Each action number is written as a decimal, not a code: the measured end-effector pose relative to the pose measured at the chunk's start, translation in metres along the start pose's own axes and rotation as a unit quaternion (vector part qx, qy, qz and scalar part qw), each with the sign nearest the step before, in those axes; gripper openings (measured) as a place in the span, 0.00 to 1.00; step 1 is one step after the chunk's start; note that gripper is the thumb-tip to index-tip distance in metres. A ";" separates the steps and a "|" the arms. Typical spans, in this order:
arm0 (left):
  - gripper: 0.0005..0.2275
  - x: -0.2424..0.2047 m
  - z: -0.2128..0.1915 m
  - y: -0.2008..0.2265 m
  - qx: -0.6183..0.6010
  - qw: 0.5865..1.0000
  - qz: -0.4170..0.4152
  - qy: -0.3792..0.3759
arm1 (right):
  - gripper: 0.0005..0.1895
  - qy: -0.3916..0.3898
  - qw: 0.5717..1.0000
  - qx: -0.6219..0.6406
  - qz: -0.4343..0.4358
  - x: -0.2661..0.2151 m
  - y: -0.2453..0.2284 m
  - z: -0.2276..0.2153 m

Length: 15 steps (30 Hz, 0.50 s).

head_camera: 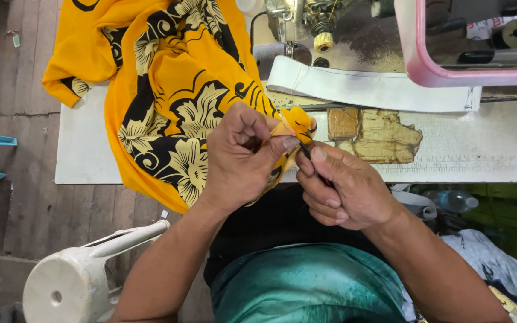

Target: Trimming excess fabric and loose threads from a yellow patterned garment using small scissors at a sewing station.

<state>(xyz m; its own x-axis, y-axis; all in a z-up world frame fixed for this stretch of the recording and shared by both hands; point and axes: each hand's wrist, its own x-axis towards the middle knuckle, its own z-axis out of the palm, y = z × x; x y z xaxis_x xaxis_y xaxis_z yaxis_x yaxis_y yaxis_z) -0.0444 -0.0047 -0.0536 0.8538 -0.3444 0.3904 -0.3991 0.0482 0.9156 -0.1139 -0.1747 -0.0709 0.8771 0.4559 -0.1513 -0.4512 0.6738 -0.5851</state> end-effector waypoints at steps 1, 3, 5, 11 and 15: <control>0.16 0.000 0.000 -0.004 0.000 1.000 0.000 0.000 | 0.16 0.000 1.000 0.000 0.000 0.001 0.001 -0.001; 0.15 -0.001 0.000 -0.010 -0.030 0.999 -0.039 0.013 | 0.15 -0.003 1.000 -0.012 -0.015 0.003 0.003 -0.004; 0.15 0.000 -0.002 -0.015 -0.043 0.997 -0.058 0.010 | 0.15 -0.009 1.000 -0.006 -0.003 0.005 0.001 -0.009; 0.14 -0.002 -0.005 -0.020 -0.126 0.987 -0.097 -0.003 | 0.16 -0.039 0.999 0.018 0.033 0.008 -0.001 -0.017; 0.13 -0.001 -0.006 -0.019 -0.140 0.985 -0.098 -0.009 | 0.16 -0.056 0.998 0.008 0.030 0.009 -0.001 -0.017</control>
<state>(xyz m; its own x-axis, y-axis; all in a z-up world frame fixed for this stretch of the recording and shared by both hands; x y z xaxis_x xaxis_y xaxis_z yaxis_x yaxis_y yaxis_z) -0.0354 0.0004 -0.0709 0.8979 -0.3901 0.2039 -0.1167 0.2358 0.9648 -0.1029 -0.1818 -0.0851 0.8245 0.5578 -0.0950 -0.5060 0.6519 -0.5648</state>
